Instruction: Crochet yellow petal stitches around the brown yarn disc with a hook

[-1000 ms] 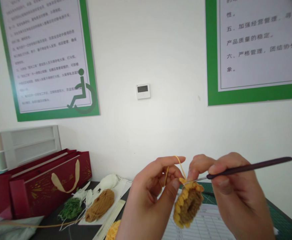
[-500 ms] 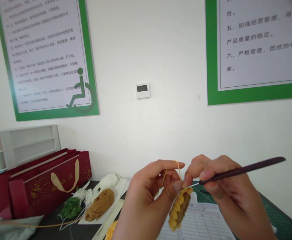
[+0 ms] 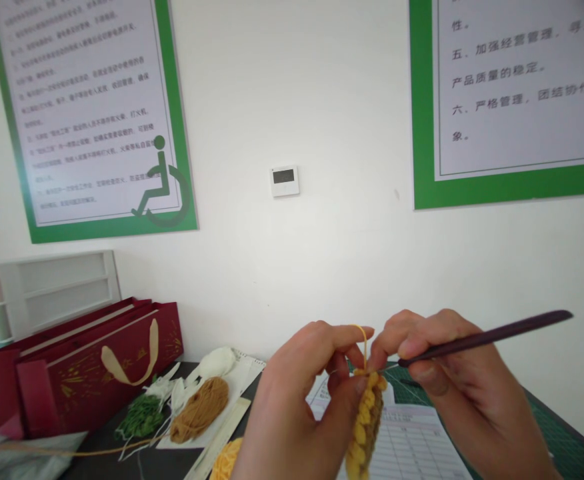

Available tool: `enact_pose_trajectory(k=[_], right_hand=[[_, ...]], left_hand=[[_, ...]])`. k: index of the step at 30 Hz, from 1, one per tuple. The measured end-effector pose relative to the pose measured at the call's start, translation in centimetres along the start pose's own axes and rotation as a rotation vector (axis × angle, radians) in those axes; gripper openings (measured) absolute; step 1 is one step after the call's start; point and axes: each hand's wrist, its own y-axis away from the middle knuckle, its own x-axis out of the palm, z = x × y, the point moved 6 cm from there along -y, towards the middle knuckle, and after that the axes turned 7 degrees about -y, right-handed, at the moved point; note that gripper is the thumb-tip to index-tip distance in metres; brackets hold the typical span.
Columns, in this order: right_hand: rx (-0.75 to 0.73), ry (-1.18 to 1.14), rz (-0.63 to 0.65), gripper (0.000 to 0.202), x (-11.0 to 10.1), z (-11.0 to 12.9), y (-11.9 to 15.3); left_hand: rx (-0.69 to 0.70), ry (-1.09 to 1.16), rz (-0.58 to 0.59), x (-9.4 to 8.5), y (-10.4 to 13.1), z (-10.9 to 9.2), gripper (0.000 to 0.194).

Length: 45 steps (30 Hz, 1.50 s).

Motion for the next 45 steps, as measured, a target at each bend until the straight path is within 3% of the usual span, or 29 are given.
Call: enact_pose_trajectory(k=[11,21,27,35,41,45], right_hand=[[0.000,0.023,-0.004,0.013,0.1,0.0,0.1],[-0.035,0.020,0.018,0.013,0.2,0.4,-0.2],[-0.078,0.047,0.010,0.010,0.2,0.8,-0.4],[-0.098,0.079,0.010,0.009,0.1,1.3,-0.7],[-0.095,0.027,0.037,0.010,0.4,1.4,-0.8],[-0.077,-0.031,-0.018,0.009,0.4,1.2,-0.6]], left_hand=[[-0.065,0.060,0.003,0.0,0.0,0.7,0.028],[0.012,-0.081,-0.018,0.0,0.3,0.2,0.026],[-0.154,0.055,-0.053,0.5,0.4,0.6,0.026],[-0.180,0.144,-0.039,0.8,0.3,0.7,0.023],[-0.236,0.319,0.037,1.2,0.1,1.0,0.024],[-0.260,0.416,0.044,1.4,0.1,1.1,0.026]])
